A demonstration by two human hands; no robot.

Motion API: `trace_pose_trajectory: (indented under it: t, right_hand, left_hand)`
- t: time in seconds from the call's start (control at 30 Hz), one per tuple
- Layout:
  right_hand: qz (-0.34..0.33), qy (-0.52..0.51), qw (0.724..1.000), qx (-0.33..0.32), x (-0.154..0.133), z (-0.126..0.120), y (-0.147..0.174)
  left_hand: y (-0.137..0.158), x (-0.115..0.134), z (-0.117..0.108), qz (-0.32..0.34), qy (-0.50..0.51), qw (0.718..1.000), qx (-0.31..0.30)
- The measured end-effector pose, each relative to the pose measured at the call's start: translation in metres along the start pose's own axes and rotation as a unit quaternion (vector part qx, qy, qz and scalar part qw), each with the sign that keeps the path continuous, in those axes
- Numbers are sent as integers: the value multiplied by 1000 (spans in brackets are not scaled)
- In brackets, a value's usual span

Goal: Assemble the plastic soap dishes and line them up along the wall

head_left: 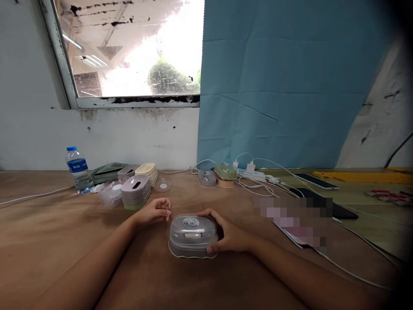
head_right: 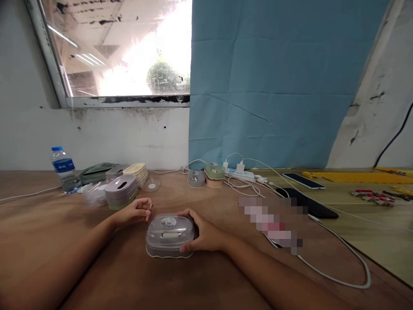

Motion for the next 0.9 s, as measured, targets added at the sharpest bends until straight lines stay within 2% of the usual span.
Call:
trace_pose_trajectory:
  t: [0.17,0.3,0.43,0.6,0.9]
  right_hand:
    - [-21,95,995,-30,-1,0,6]
    - [-59,174,982,-37,-4,-1,7]
    - [-84,209,973,-47,-9,-1,7]
    - [-82,244,965,-51,-12,-2,7]
    - [-92,285,954,-13,-23,-5,6]
  left_hand:
    - [-4,2,9,24,-100,994,-23]
    - [-4,5,24,45,-115,991,-46]
    - [-3,6,32,46,-113,990,-73]
    - [-3,7,32,49,-113,991,-57]
    - [-2,7,31,45,-149,987,-50]
Point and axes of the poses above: each hand's wrist, its own y-axis away from the middle knuckle, its own z-axis out of the palm, x = y × z, the point moved 6 cm from there along -y, towards the middle knuckle, and after that the axes turned 8 degrees about -y, right-handed, at the moved point
